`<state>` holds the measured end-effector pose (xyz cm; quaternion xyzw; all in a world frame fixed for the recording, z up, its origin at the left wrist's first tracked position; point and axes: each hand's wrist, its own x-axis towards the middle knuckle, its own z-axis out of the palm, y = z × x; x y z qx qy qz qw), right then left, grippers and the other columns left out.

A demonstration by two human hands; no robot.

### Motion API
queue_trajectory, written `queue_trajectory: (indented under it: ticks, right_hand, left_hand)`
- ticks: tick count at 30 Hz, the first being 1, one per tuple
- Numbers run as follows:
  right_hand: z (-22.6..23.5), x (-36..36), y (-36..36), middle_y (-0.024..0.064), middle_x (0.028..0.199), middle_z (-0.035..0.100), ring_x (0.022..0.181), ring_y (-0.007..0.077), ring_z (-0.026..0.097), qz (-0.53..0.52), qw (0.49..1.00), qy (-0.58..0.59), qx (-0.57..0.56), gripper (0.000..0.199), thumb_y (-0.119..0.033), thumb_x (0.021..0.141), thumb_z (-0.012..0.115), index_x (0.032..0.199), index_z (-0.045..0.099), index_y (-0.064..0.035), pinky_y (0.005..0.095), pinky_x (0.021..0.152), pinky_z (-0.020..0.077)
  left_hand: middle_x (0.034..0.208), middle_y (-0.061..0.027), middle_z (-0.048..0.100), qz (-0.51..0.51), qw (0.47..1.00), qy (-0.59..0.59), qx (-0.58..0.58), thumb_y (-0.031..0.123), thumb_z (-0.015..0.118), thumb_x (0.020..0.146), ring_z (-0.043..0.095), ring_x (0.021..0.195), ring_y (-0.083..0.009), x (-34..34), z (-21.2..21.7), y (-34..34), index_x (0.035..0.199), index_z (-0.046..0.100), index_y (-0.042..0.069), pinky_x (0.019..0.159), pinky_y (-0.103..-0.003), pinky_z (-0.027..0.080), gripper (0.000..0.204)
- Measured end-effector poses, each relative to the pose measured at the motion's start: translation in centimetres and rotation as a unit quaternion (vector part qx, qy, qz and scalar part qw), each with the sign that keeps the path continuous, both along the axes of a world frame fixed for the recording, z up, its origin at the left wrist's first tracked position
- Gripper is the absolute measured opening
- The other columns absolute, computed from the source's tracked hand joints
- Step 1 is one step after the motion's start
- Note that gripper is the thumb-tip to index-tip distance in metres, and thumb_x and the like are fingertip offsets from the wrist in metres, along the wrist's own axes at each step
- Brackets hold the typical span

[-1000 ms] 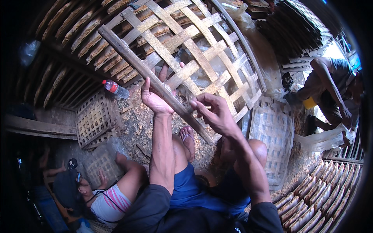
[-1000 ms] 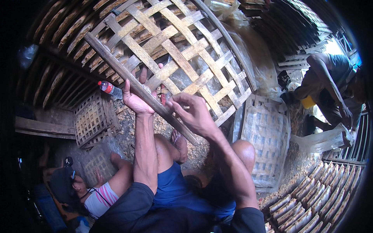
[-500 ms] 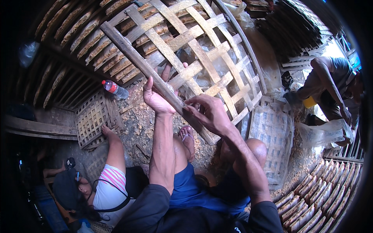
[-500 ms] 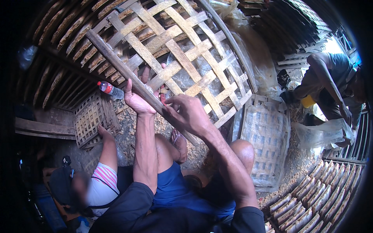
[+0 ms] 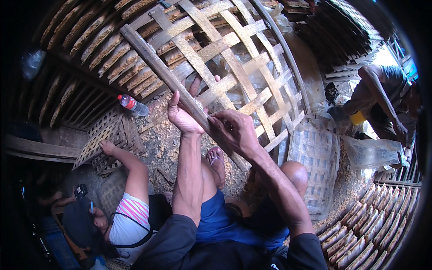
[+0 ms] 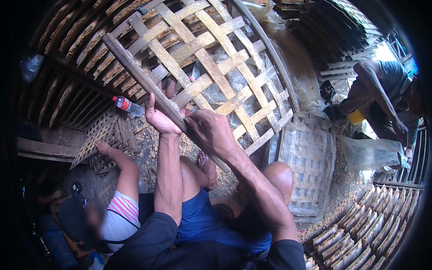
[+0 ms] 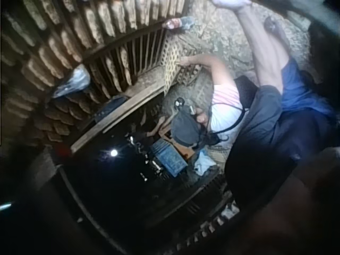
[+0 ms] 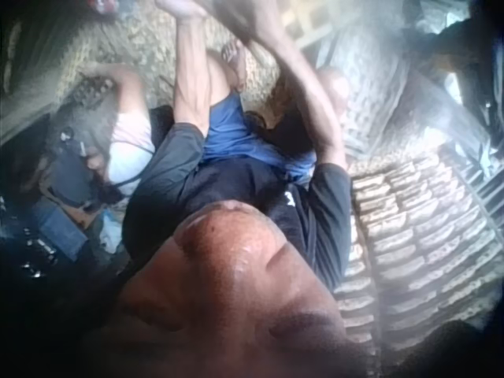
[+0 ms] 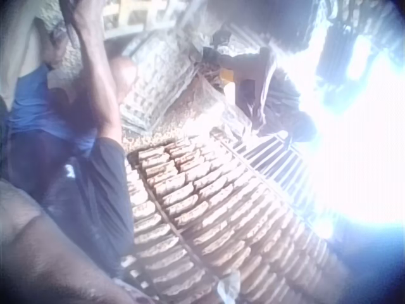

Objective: The person sits on the floor and assembles a wooden lattice tray by hand, inserting and adjusting wooden slats into the frame. Another person in the background handles plastic bags and grain-like material.

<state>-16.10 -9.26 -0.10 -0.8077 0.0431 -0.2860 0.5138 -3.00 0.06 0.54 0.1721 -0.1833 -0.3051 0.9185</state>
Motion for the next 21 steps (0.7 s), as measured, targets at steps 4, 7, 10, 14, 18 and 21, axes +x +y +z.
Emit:
queue_trajectory:
  ticks: [4,7,10,14,18,21]
  right_hand:
    - [0.4,0.1,-0.1,0.0140,0.089,0.071,0.074,0.0263,0.071,-0.027,0.999,-0.035,-0.015,0.016,-0.010,0.093,0.071,0.107,0.074,-0.0033,0.0360,0.065,0.0545]
    - [0.6,1.0,-0.2,0.0148,0.091,0.071,0.078,0.0291,0.073,-0.037,0.995,-0.082,-0.036,0.018,-0.007,0.092,0.070,0.109,0.074,-0.0040,0.0378,0.067,0.0566]
    - [0.6,1.1,-0.5,0.0149,0.093,0.072,0.079,0.0293,0.075,-0.031,0.996,-0.076,-0.025,0.021,-0.005,0.091,0.070,0.112,0.074,-0.0051,0.0370,0.068,0.0580]
    - [1.2,1.7,-0.3,0.0133,0.090,0.076,0.080,0.0205,0.076,-0.049,0.993,-0.105,-0.012,0.018,-0.002,0.091,0.072,0.109,0.075,-0.0044,0.0313,0.068,0.0576]
    - [0.7,2.1,-0.6,0.0128,0.080,0.073,0.072,0.0182,0.075,-0.058,0.995,-0.080,-0.009,0.016,-0.005,0.096,0.069,0.111,0.072,-0.0032,0.0323,0.063,0.0563]
    - [1.1,1.9,-1.0,0.0119,0.076,0.072,0.068,0.0168,0.073,-0.039,0.999,-0.023,0.024,0.014,-0.006,0.099,0.065,0.113,0.068,-0.0023,0.0328,0.058,0.0545]
  left_hand:
    - [0.153,-0.0223,0.049,-0.037,0.999,-0.026,0.010,0.049,0.054,0.097,0.035,0.142,-0.0589,-0.3,-0.9,-0.6,0.159,0.033,0.022,0.114,-0.075,0.028,0.071]
    - [0.153,-0.0254,0.048,-0.031,0.999,-0.021,0.024,0.047,0.054,0.097,0.033,0.142,-0.0599,-0.5,-0.6,-0.5,0.157,0.035,0.016,0.114,-0.076,0.028,0.070]
    - [0.153,-0.0283,0.046,-0.040,0.997,-0.053,0.032,0.047,0.053,0.097,0.032,0.143,-0.0605,-0.8,-0.6,-0.8,0.153,0.038,0.015,0.115,-0.075,0.028,0.067]
    - [0.155,-0.0313,0.042,-0.057,0.996,-0.056,0.047,0.047,0.053,0.095,0.035,0.143,-0.0576,-1.3,-0.3,-1.0,0.154,0.038,0.010,0.116,-0.070,0.030,0.072]
    - [0.147,-0.0385,0.046,-0.106,0.992,0.008,0.072,0.052,0.058,0.087,0.058,0.128,-0.0448,-1.8,0.1,-1.5,0.155,0.029,-0.011,0.109,-0.046,0.048,0.098]
    - [0.146,-0.0371,0.048,-0.092,0.993,0.008,0.067,0.050,0.060,0.086,0.065,0.116,-0.0442,-0.7,-1.1,-1.2,0.156,0.028,-0.008,0.093,-0.047,0.059,0.096]
